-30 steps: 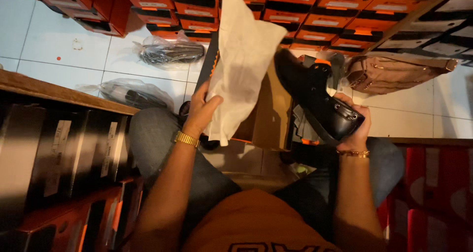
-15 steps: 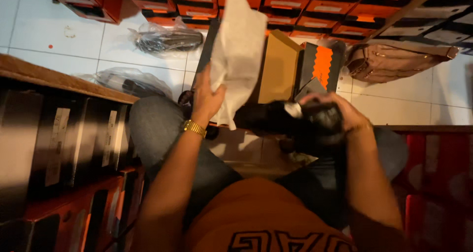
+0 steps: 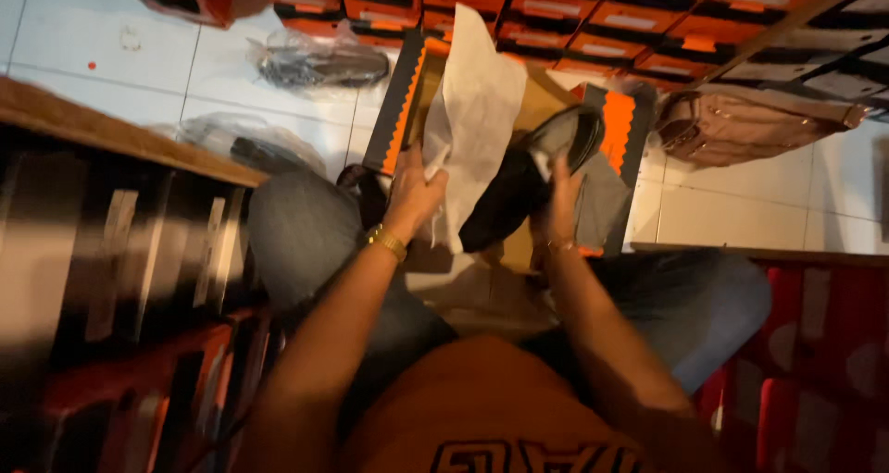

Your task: The person cleans a pair of black shoes using a cloth, wiping the exterior and interior surfaces. The person then wraps each shoe in tissue paper and places them into a shoebox, closing the box afterward.

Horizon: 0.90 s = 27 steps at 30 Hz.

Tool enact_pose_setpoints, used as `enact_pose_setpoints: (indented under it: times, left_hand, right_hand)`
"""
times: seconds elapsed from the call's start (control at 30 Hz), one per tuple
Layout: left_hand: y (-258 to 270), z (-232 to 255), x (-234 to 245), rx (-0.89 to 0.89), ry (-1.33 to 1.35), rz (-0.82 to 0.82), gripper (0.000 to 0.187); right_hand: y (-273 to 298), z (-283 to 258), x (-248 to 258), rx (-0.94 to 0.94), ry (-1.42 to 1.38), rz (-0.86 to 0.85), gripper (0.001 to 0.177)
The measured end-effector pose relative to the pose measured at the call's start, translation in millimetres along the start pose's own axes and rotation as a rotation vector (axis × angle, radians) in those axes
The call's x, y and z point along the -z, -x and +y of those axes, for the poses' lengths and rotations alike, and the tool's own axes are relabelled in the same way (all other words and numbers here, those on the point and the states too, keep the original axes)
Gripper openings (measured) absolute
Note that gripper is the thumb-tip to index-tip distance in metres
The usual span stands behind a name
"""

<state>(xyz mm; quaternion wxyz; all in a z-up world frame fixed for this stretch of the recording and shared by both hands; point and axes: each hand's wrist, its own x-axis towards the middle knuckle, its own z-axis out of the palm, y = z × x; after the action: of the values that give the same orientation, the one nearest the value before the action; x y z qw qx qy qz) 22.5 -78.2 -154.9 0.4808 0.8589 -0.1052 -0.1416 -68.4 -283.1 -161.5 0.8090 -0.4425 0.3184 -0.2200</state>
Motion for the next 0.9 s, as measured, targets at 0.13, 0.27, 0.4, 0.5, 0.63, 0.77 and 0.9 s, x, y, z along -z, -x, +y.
enact_pose_setpoints:
  times: [0.13,0.27,0.4,0.5,0.63,0.77,0.9]
  left_hand:
    - [7,2,-2,-0.087,-0.057,0.111,0.079]
    - [20,8,8,-0.147,-0.217,0.317,0.083]
    - [27,15,13,-0.077,-0.399,0.323,0.098]
    - [27,7,1,0.002,-0.542,0.292,0.096]
    - [18,7,-15,-0.001,-0.727,0.242,0.089]
    - [26,2,-27,0.03,-0.712,0.295,0.092]
    - [38,-2,-38,-0.084,-0.862,0.332,0.081]
  right_hand:
    - [-2,0,2,0.17,0.356,0.098,0.094]
    - [9,-43,-29,0.178,0.694,0.096,0.088]
    - [-4,-25,-61,0.156,0.726,0.011,0.106]
    - [0,8,-76,0.27,0.648,-0.137,0.115]
    - [13,20,-72,0.268,1.142,-0.275,0.121]
    - [24,44,-62,0.397,1.792,-0.212,0.102]
    - [18,58,-53,0.388,1.917,-0.211,0.098]
